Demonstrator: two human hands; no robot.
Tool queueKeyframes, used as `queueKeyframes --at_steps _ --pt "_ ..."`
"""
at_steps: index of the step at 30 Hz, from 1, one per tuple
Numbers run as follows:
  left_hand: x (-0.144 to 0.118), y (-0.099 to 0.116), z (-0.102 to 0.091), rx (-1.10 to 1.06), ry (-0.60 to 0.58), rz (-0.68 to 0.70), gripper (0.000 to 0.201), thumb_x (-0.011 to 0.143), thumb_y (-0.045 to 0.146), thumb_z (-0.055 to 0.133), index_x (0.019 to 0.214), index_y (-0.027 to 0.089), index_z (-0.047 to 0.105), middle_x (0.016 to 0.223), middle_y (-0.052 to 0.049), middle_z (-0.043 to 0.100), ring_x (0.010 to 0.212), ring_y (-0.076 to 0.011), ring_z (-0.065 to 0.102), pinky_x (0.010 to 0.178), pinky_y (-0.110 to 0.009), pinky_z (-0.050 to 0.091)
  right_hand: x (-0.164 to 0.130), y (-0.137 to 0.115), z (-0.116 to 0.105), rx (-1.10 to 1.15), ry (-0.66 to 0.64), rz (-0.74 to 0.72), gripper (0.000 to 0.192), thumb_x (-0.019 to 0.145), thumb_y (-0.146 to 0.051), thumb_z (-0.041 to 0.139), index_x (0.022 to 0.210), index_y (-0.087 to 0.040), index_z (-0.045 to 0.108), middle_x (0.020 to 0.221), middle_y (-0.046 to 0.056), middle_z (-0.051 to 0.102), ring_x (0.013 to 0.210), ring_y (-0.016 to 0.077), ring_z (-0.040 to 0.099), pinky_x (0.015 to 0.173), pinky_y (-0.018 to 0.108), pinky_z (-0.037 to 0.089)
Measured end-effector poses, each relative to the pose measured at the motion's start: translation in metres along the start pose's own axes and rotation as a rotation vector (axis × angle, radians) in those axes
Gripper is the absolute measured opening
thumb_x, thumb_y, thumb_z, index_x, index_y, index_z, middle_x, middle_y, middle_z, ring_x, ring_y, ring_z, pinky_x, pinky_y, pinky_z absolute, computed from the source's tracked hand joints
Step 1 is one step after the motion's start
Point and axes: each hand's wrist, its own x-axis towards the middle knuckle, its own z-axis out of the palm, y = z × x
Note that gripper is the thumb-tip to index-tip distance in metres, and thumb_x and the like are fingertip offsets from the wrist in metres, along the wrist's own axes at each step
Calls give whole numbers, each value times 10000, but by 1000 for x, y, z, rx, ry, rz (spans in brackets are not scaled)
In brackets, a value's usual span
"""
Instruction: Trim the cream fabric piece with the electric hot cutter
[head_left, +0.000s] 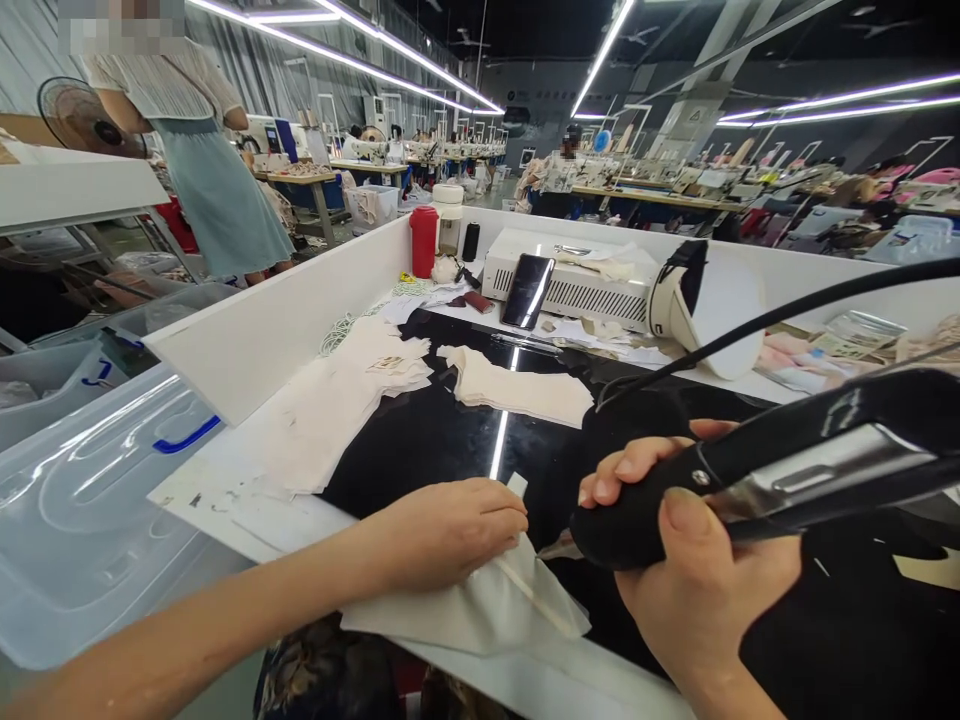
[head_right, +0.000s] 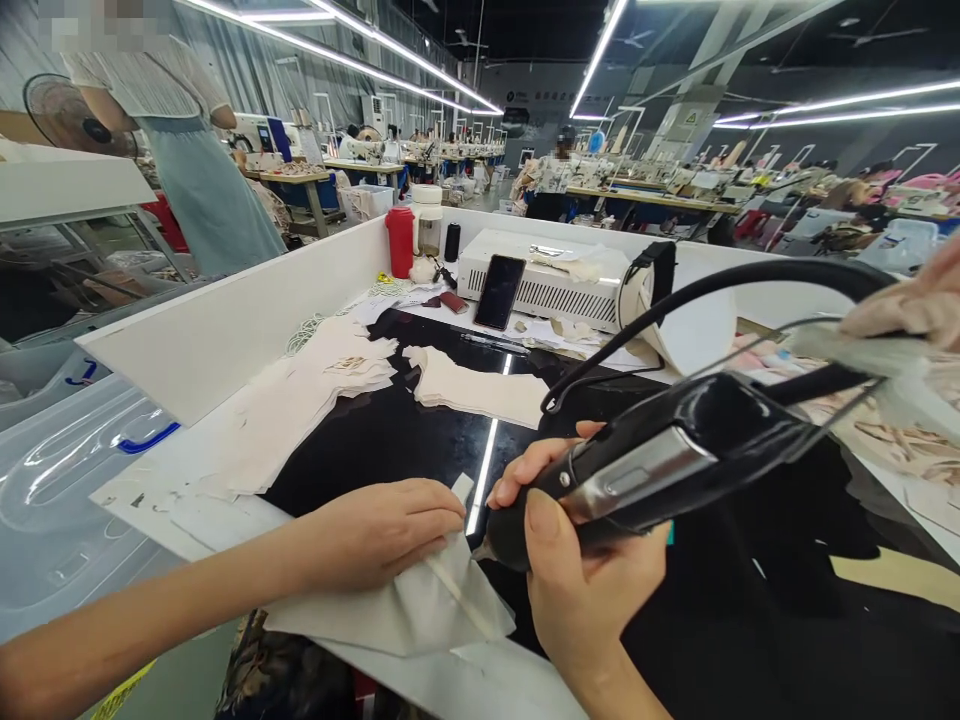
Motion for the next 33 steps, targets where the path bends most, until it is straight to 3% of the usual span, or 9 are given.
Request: queueKeyframes --at_steps 10,16,33 --pt "-9 -9 -13 42 -56 50 236 1207 236 539 1285 126 733 1279 -114 796 1219 -223 743 1105 -339 600 -4 0 -2 -48 17 6 436 860 -388 953 1176 -277 673 777 -34 716 565 203 670 506 361 618" --pt "-11 -6 -16 141 -117 102 274 1162 394 676 1355 209 738 1356 -123 734 1165 -228 742 1097 -367 598 -2 -3 0 -24 30 25 436 829 -351 956 1147 -262 672 751 -44 724 552 195 667 497 339 623" --pt "-16 -4 -1 168 -67 91 334 1165 464 653 1389 246 772 1373 -131 713 1234 -242 728 1116 -375 578 8 -3 13 -49 105 25 426 739 -301 888 1096 -270 657 693 -74 714 485 188 621 458 333 585"
